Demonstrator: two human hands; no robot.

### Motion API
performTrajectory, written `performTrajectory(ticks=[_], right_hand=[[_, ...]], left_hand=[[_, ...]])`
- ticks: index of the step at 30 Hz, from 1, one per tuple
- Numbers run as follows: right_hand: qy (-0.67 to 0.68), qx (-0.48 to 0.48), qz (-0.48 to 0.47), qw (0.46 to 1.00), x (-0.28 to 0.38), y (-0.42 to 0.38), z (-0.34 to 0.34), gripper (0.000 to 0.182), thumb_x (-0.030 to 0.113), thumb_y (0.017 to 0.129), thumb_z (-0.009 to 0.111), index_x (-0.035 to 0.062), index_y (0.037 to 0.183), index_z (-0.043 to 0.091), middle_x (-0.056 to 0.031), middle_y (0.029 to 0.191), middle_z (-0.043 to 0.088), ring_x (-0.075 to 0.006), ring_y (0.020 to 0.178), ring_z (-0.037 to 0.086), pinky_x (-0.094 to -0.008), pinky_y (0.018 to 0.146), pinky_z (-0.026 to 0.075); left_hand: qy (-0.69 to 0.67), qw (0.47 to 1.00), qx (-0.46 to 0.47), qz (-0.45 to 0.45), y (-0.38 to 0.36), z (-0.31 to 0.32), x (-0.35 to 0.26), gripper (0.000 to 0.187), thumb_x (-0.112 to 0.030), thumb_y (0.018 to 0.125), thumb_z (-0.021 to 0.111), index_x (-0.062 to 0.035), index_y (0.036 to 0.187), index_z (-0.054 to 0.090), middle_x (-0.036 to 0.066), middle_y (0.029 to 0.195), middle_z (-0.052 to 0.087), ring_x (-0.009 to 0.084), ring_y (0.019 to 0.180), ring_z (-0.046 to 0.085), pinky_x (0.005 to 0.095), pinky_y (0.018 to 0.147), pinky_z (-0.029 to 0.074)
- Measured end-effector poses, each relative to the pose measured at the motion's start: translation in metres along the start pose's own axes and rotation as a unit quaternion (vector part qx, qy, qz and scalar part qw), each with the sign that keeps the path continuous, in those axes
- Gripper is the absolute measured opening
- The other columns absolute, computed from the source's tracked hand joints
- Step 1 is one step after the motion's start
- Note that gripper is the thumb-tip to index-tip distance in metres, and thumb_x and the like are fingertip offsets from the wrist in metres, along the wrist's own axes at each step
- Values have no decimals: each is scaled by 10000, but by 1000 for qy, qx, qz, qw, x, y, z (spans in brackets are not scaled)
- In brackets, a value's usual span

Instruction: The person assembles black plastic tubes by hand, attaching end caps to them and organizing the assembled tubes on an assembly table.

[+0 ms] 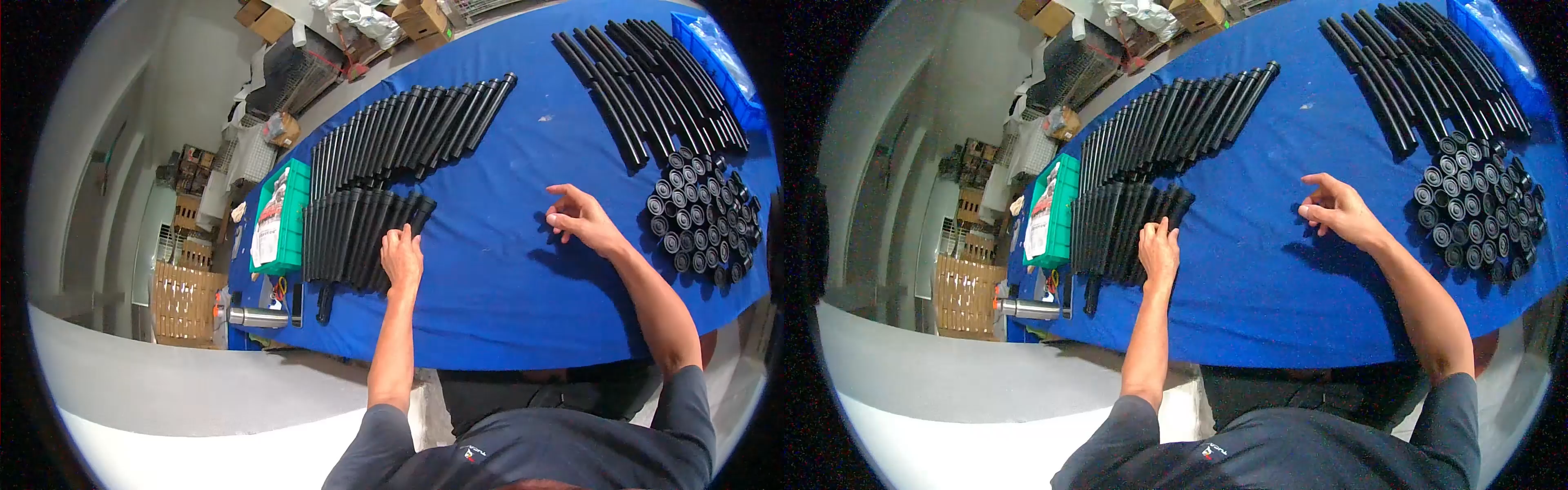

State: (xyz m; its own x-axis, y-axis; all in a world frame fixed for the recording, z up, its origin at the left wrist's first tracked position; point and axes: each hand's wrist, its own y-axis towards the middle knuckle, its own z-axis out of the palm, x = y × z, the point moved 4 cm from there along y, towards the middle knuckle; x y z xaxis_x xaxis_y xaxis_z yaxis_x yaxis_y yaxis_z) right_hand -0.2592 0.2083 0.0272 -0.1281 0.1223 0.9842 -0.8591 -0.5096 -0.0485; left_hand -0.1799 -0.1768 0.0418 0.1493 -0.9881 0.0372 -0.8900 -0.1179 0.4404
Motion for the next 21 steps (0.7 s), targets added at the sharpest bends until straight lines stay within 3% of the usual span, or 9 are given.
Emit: performTrajectory(ticks=[7, 11, 16, 17, 21], right_hand=[[13, 8, 17, 1000, -4, 0, 0, 585, 200, 939, 746, 5, 1428, 492, -90, 990, 666, -141, 822, 642, -285, 644, 564], [-18, 22, -6, 1000, -11, 3, -3, 549, 225, 945, 743, 1, 1396, 524, -131, 1045, 711, -151, 841, 671, -288, 651, 572], [-167, 3, -69, 984, -1, -5, -1, 512, 353, 898, 741, -27, 1229, 653, -199, 995, 746, -289, 906, 733, -408, 823, 573], [-206, -4, -121, 971, 0, -6, 0, 464, 341, 909, 713, -22, 1195, 670, -203, 966, 751, -308, 889, 740, -412, 801, 577], [-256, 17, -185, 949, 1, -10, 9, 330, 318, 902, 681, 5, 1001, 722, -193, 841, 739, -359, 791, 729, -451, 733, 569]], left_hand=[[38, 999, -20, 29, 9, 4, -3, 382, -219, 867, 760, -51, 1205, 699, 122, 1022, 642, 344, 1005, 605, 455, 858, 513], [29, 995, -58, 72, 6, 5, 4, 395, -249, 875, 758, -59, 1216, 699, 129, 1042, 657, 360, 993, 595, 456, 862, 502], [8, 996, -57, 65, 2, -4, 0, 435, -243, 868, 781, -29, 1235, 687, 165, 1081, 633, 365, 1023, 585, 460, 886, 495], [4, 995, -72, 65, 4, -6, -2, 440, -246, 868, 783, -26, 1236, 684, 170, 1091, 627, 367, 1029, 584, 461, 889, 496], [-26, 991, -91, 97, 19, -18, -35, 412, -227, 874, 782, -25, 1219, 682, 152, 1087, 618, 355, 1010, 593, 470, 870, 506]])
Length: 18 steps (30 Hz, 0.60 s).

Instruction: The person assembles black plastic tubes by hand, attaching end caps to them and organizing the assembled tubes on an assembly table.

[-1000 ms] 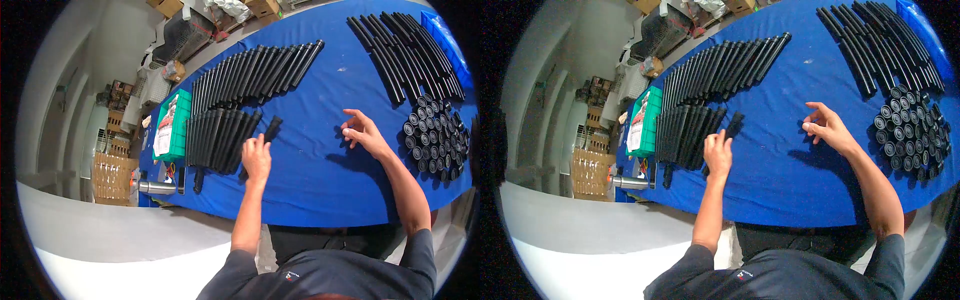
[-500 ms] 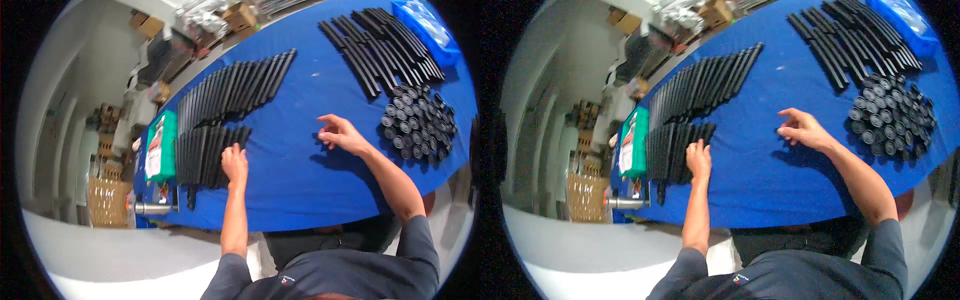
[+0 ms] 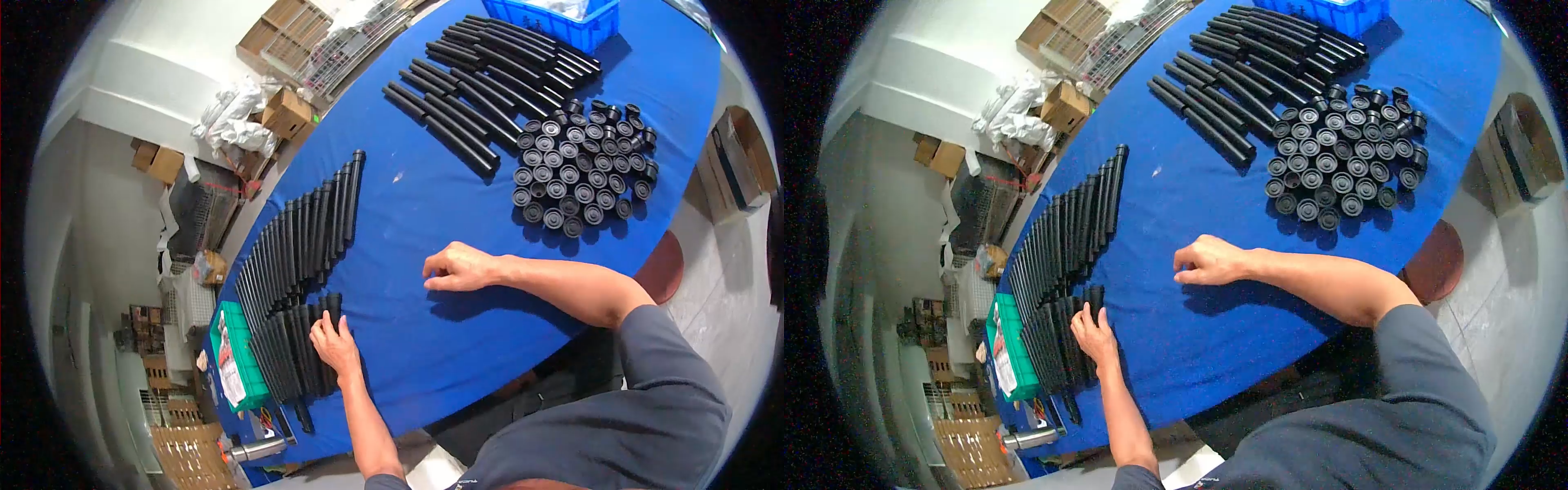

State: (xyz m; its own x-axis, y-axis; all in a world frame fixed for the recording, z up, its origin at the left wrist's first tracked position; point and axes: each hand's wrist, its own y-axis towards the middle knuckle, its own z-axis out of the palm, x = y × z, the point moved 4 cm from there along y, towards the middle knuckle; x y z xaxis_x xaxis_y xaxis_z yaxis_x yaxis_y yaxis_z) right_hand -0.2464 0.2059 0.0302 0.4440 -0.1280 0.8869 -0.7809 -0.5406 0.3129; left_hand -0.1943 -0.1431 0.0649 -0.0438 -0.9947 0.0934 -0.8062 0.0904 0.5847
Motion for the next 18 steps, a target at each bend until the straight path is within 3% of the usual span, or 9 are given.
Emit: performTrajectory(ticks=[2, 3, 7, 10, 15, 18], right_hand=[[-27, 13, -30, 999, 1, -1, 4, 300, 312, 910, 669, 20, 961, 716, -171, 819, 736, -359, 771, 721, -462, 709, 558], [-19, -1, -48, 999, 2, -2, 5, 297, 321, 915, 662, 27, 904, 700, -172, 791, 719, -378, 743, 703, -481, 682, 545], [-52, 8, -61, 997, 4, -3, 10, 362, 375, 922, 652, 41, 786, 665, -200, 707, 671, -426, 690, 663, -522, 639, 525], [-125, 45, -57, 989, 6, -4, 12, 403, 409, 931, 636, 46, 758, 665, -201, 688, 663, -436, 695, 661, -538, 640, 525], [-107, 63, -53, 991, 6, -3, 8, 434, 424, 936, 618, 46, 736, 692, -208, 684, 661, -446, 709, 664, -555, 650, 532], [-113, 56, -57, 990, 1, 0, 10, 428, 417, 932, 620, 42, 740, 690, -209, 684, 662, -447, 714, 667, -562, 658, 536]], left_hand=[[-38, 999, -3, 9, 17, 2, -21, 386, -210, 888, 767, -18, 1213, 685, 146, 1092, 619, 355, 1014, 594, 472, 879, 506], [-57, 998, 26, 0, 26, 3, -31, 365, -210, 921, 733, -19, 1227, 676, 164, 1162, 638, 367, 1108, 589, 465, 951, 490], [-140, 986, 27, 83, 71, 15, -88, 353, -188, 930, 718, -14, 1234, 672, 168, 1232, 667, 361, 1159, 605, 451, 993, 490], [-197, 970, 41, 134, 108, 21, -148, 343, -163, 931, 710, -8, 1235, 676, 175, 1268, 664, 361, 1198, 603, 447, 1028, 482], [-273, 934, 53, 226, 166, 54, -237, 358, -169, 924, 714, -20, 1247, 675, 162, 1286, 663, 355, 1209, 601, 440, 1033, 487], [-317, 909, 84, 256, 193, 82, -277, 421, -226, 948, 697, -26, 1314, 636, 187, 1386, 606, 375, 1289, 558, 452, 1073, 465]])
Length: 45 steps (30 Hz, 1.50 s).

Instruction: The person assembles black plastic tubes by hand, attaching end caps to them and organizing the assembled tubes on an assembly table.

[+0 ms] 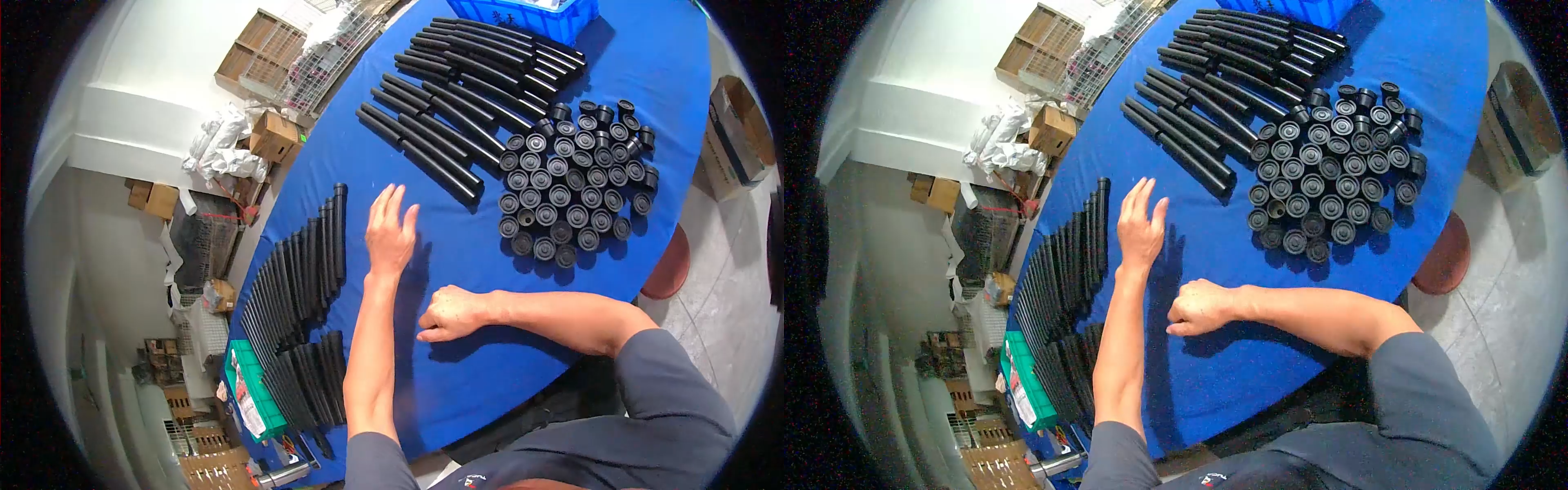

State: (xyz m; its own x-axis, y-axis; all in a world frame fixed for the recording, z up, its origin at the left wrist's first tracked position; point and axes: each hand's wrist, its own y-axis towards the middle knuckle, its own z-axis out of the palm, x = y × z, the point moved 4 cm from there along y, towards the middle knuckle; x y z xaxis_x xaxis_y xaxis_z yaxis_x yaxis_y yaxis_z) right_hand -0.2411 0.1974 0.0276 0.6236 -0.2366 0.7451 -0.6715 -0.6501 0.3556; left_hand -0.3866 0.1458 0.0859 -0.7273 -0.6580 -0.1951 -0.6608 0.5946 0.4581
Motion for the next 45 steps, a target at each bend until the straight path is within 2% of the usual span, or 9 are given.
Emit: performTrajectory(ticks=[7, 14, 19, 23, 26, 27, 31, 40, 45], right_hand=[[18, 18, 8, 1000, 1, 1, -4, 373, 377, 945, 607, 52, 782, 689, -205, 728, 681, -441, 739, 674, -562, 670, 539], [31, 29, 20, 999, 4, 1, -10, 345, 356, 941, 611, 52, 795, 685, -201, 741, 688, -433, 750, 681, -563, 667, 538], [35, 21, 22, 999, 2, 2, -6, 340, 351, 929, 619, 48, 788, 681, -205, 721, 682, -433, 738, 683, -566, 655, 539], [33, 26, 25, 999, 1, 3, -5, 339, 350, 925, 620, 47, 785, 678, -203, 716, 682, -429, 733, 684, -566, 651, 539], [32, 31, 20, 999, 2, 2, -5, 344, 359, 922, 623, 49, 783, 676, -198, 707, 678, -431, 722, 679, -561, 639, 535], [31, 31, 17, 999, 1, 2, -5, 346, 364, 921, 625, 51, 782, 676, -195, 702, 676, -432, 717, 676, -559, 634, 534], [65, 40, -16, 997, 1, 1, -7, 374, 400, 906, 642, 54, 766, 667, -183, 673, 658, -431, 685, 660, -551, 613, 513], [130, 52, 8, 990, -3, 5, -10, 474, 430, 903, 667, 30, 657, 612, -194, 612, 605, -412, 602, 624, -511, 557, 443], [269, -70, 51, 959, -8, 7, -22, 512, 377, 933, 687, -4, 621, 545, -115, 501, 411, -176, 437, 392, -397, 456, 316]], left_hand=[[-5, 992, 78, 101, 60, 63, -9, 790, -536, 999, 562, -40, 1574, 341, 211, 1620, 339, 371, 1528, 270, 445, 1219, 303], [-41, 989, 127, 61, 60, 81, -3, 793, -536, 1014, 532, -12, 1572, 324, 227, 1558, 430, 400, 1478, 360, 451, 1192, 344], [-140, 988, 58, -23, 51, 74, 10, 576, -480, 973, 644, -134, 1431, 594, 206, 1454, 531, 414, 1403, 438, 470, 1152, 377], [-77, 997, 1, -5, 55, 82, 15, 421, -380, 965, 681, -119, 1295, 701, 244, 1464, 524, 454, 1403, 433, 487, 1165, 358], [-86, 996, 32, -19, 48, 90, 17, 356, -350, 935, 707, -98, 1183, 746, 260, 1461, 525, 464, 1412, 423, 497, 1168, 353], [-102, 994, 18, -43, 46, 86, 14, 259, -272, 885, 718, -68, 1039, 757, 261, 1421, 556, 473, 1412, 425, 503, 1168, 357], [-105, 993, 28, -40, 22, 65, 20, 169, -136, 780, 669, -40, 912, 710, 246, 1371, 589, 473, 1415, 423, 515, 1170, 362], [-96, 986, 45, -128, -104, -10, 37, 129, -43, 786, 635, -33, 907, 677, 206, 1449, 559, 423, 1478, 366, 490, 1188, 340], [-112, 980, 77, -146, -166, -42, 15, 168, -34, 756, 643, -31, 918, 689, 193, 1451, 564, 412, 1489, 358, 501, 1187, 333]])
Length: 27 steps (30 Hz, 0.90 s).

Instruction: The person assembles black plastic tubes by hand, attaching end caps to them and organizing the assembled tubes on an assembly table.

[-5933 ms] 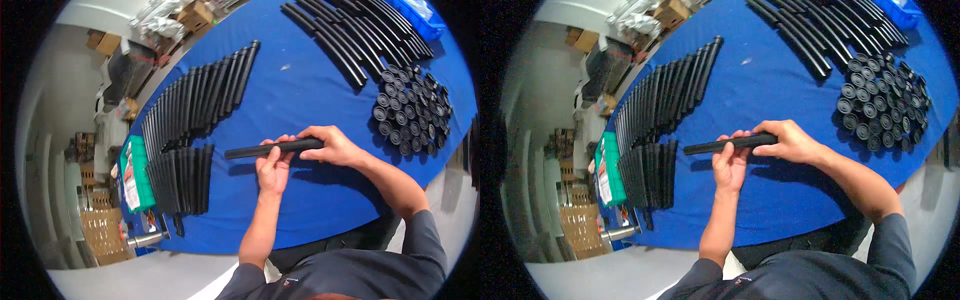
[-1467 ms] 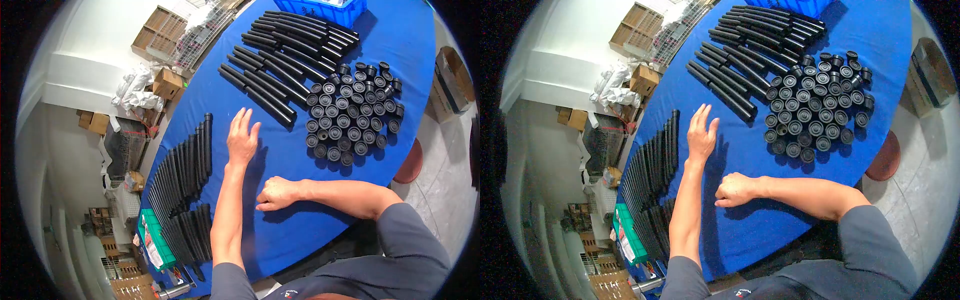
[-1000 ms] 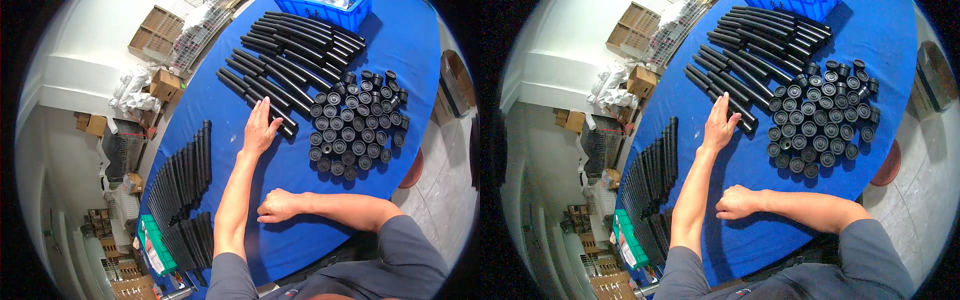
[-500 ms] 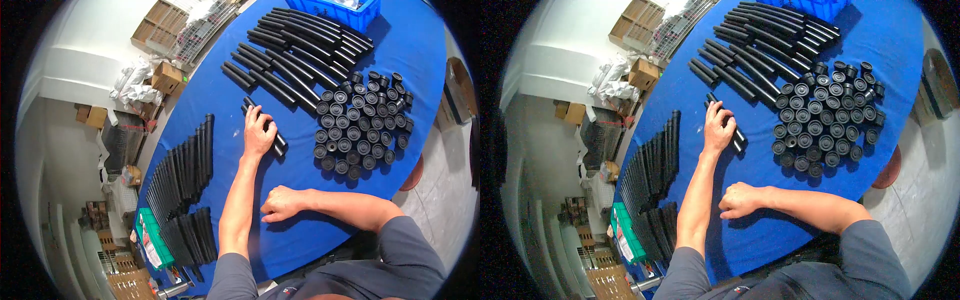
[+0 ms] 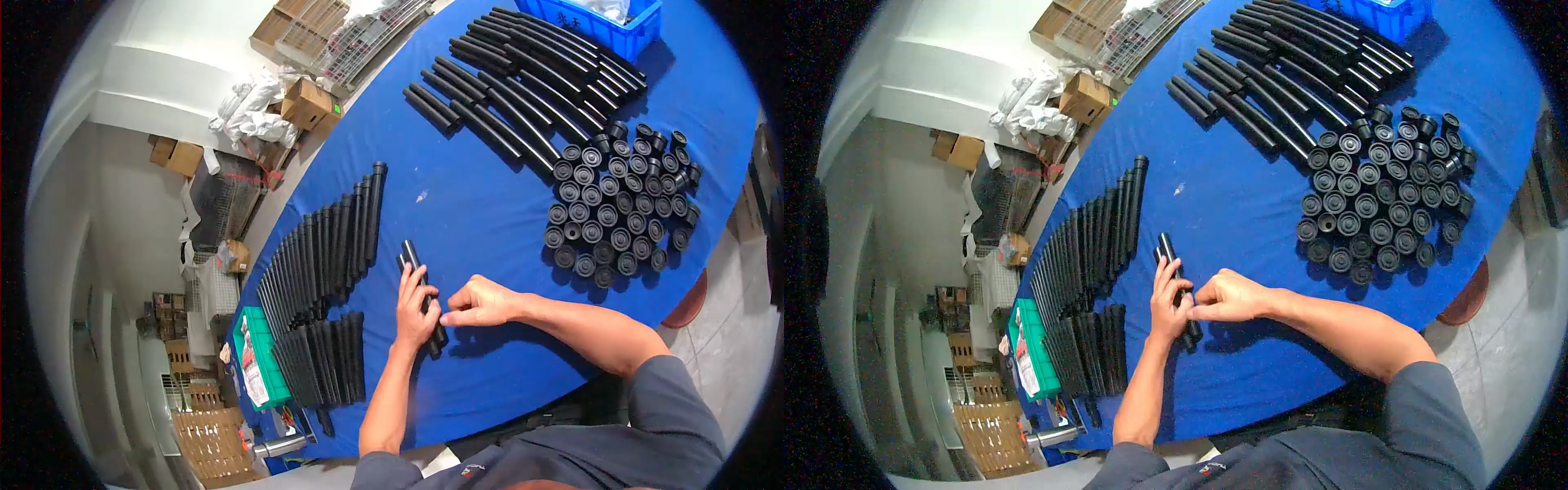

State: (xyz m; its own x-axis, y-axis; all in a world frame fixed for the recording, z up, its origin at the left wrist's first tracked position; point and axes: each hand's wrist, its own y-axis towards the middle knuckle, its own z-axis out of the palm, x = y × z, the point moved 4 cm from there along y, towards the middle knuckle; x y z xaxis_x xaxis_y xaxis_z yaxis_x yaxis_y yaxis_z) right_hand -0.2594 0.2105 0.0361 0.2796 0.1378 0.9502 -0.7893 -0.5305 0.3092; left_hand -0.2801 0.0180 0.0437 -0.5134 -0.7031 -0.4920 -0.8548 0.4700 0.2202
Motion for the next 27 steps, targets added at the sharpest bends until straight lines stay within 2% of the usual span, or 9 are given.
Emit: performTrajectory(ticks=[3, 5, 7, 10, 12, 15, 20, 25, 27], right_hand=[[-41, -33, 5, 999, -4, 1, -3, 501, 370, 933, 685, -2, 625, 552, -134, 503, 430, -202, 430, 415, -409, 458, 326], [-93, -15, -28, 995, -6, 1, 0, 498, 370, 940, 663, 2, 631, 532, -191, 542, 492, -323, 457, 501, -459, 492, 376], [-135, 6, -42, 990, -7, 1, 5, 493, 378, 952, 633, 8, 642, 535, -207, 566, 527, -403, 522, 557, -497, 536, 417], [-162, 30, -42, 985, -6, 0, 7, 458, 375, 961, 609, 17, 680, 561, -214, 599, 562, -444, 598, 592, -520, 577, 448], [-140, 30, -44, 989, -8, 1, 4, 433, 367, 960, 611, 21, 703, 571, -213, 616, 574, -442, 616, 602, -520, 583, 457], [-152, 43, -35, 987, -14, 0, 7, 399, 354, 959, 612, 24, 737, 582, -214, 642, 593, -443, 640, 613, -530, 594, 467], [-170, 63, -23, 983, -19, 1, 12, 370, 356, 938, 616, 27, 771, 637, -224, 707, 655, -454, 710, 656, -562, 636, 515], [-178, 71, -21, 981, -12, 0, 10, 362, 346, 947, 600, 29, 775, 619, -216, 732, 661, -449, 734, 662, -561, 648, 525], [-178, 74, -20, 981, -11, 1, 9, 365, 345, 950, 597, 26, 772, 608, -213, 731, 662, -448, 741, 663, -560, 652, 527]], left_hand=[[12, 1000, 6, -3, -3, -4, -5, 262, -56, 790, 659, -41, 1044, 718, 194, 1449, 577, 411, 1489, 361, 492, 1192, 334], [18, 999, -36, 9, 13, -15, -6, 301, -71, 829, 658, -48, 1124, 718, 192, 1456, 575, 416, 1489, 359, 497, 1199, 323], [11, 993, -107, 54, 56, -35, -17, 348, -81, 879, 646, -42, 1222, 691, 207, 1463, 567, 443, 1483, 355, 513, 1201, 304], [-6, 989, -128, 70, 138, -35, -30, 407, -95, 954, 605, -20, 1353, 609, 209, 1462, 561, 366, 1462, 415, 434, 1193, 320], [-22, 993, -102, 62, 191, -15, -27, 446, -123, 984, 553, -28, 1420, 558, 220, 1497, 517, 341, 1472, 401, 418, 1201, 305], [-55, 994, -65, 64, 266, 25, 1, 527, -107, 958, 406, -15, 1472, 472, 216, 1518, 485, 394, 1503, 314, 458, 1231, 259], [-16, 998, -22, 64, 357, 66, 34, 561, -136, 949, 383, -67, 1503, 438, 175, 1520, 509, 411, 1515, 280, 473, 1239, 238], [37, 999, -6, 27, 395, 96, 63, 589, -189, 952, 386, -128, 1538, 391, 124, 1500, 549, 409, 1525, 262, 479, 1244, 229], [31, 997, -46, 62, 406, 99, 72, 556, -152, 942, 413, -102, 1495, 443, 142, 1340, 661, 377, 1387, 461, 469, 1155, 365]])
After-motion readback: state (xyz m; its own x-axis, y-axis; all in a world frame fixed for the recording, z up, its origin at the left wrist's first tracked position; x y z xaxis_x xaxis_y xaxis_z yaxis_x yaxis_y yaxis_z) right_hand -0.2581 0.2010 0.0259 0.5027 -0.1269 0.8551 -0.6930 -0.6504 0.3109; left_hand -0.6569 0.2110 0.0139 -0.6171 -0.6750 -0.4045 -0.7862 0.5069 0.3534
